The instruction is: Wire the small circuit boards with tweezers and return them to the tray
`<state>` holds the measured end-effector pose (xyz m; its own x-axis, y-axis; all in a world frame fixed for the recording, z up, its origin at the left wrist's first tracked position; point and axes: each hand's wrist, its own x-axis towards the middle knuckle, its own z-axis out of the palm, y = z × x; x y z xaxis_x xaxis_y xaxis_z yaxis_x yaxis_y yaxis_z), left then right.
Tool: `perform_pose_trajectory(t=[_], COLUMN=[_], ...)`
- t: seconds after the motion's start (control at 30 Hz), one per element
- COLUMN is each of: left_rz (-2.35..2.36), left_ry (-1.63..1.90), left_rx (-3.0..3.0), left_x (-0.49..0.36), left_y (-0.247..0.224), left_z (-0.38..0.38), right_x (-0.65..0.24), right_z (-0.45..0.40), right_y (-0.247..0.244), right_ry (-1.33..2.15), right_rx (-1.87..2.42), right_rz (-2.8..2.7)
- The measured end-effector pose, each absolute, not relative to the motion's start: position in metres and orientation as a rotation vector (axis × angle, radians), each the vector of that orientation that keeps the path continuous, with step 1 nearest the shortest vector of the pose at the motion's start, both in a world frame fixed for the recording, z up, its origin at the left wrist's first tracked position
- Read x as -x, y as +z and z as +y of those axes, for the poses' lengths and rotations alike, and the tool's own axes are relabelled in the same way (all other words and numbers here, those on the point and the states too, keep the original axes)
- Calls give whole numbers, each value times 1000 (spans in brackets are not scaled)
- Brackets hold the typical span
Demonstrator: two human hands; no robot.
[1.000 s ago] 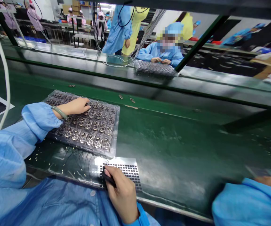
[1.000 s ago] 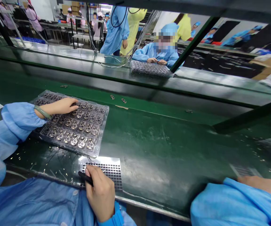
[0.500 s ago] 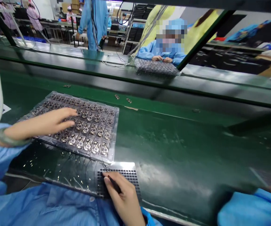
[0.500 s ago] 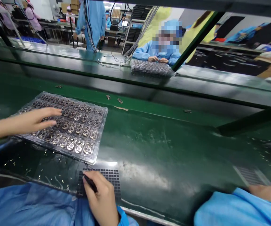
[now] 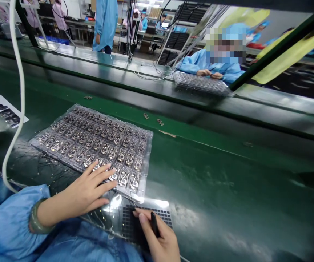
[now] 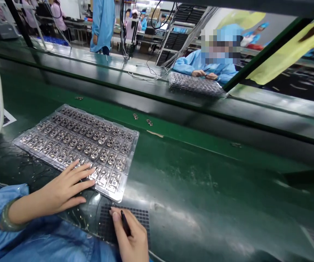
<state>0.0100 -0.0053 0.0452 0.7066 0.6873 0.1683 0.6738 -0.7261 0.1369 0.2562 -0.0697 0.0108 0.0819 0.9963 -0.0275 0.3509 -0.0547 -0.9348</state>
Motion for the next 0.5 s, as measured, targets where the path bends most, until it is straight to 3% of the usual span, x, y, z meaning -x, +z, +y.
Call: perform_pose_trajectory(t=[0.27,0.5], left_rz=[1178,1662], left_ry=[346,12], left_rx=[-2855,-2473], left_x=[11,52], left_y=[76,124], left_z=[13,193], right_x=[-274,-255], right_z=[-59,-51], right_y=[36,20], right_ry=[1021,791], right_rx=[1678,1757], right_rz=[-1297,-1184])
